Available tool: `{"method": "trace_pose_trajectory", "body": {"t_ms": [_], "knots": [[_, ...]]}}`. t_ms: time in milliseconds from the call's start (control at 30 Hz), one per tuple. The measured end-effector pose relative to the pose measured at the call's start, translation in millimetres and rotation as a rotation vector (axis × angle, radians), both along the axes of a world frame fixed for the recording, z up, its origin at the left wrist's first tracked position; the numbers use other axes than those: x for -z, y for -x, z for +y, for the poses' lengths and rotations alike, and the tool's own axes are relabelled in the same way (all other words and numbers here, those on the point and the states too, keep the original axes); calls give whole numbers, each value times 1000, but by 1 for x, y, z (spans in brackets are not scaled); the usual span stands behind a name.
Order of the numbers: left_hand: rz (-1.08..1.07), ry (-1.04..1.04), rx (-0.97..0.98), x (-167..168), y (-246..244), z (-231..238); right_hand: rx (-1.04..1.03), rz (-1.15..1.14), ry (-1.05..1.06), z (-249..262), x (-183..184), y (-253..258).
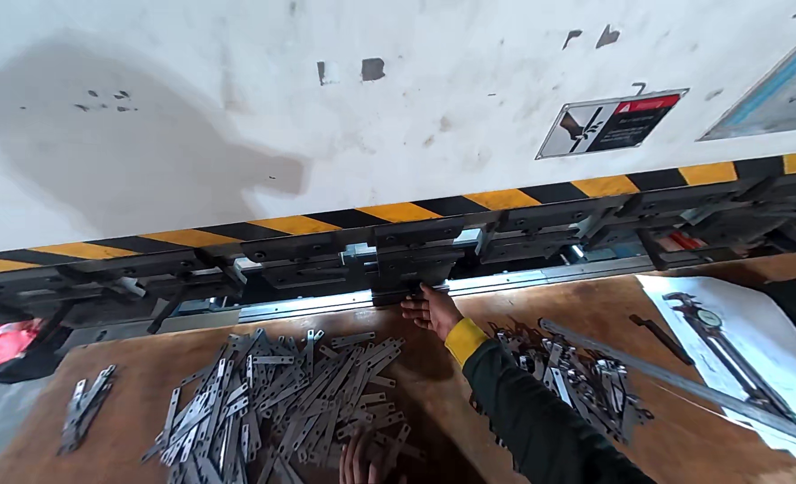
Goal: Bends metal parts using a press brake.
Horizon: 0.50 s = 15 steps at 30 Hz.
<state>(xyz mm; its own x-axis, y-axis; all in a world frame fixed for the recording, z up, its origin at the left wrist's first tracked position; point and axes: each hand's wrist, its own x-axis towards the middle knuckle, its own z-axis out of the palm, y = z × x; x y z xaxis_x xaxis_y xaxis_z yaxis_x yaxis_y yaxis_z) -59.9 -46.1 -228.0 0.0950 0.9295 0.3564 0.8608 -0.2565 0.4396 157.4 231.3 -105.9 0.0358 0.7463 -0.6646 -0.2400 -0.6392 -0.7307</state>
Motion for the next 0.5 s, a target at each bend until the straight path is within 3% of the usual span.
{"method": "trace_pose_trajectory", "body": {"t_ms": [500], "knots": [[-143,60,1,-13,0,-3,9,-156,-59,-12,-23,13]]}}
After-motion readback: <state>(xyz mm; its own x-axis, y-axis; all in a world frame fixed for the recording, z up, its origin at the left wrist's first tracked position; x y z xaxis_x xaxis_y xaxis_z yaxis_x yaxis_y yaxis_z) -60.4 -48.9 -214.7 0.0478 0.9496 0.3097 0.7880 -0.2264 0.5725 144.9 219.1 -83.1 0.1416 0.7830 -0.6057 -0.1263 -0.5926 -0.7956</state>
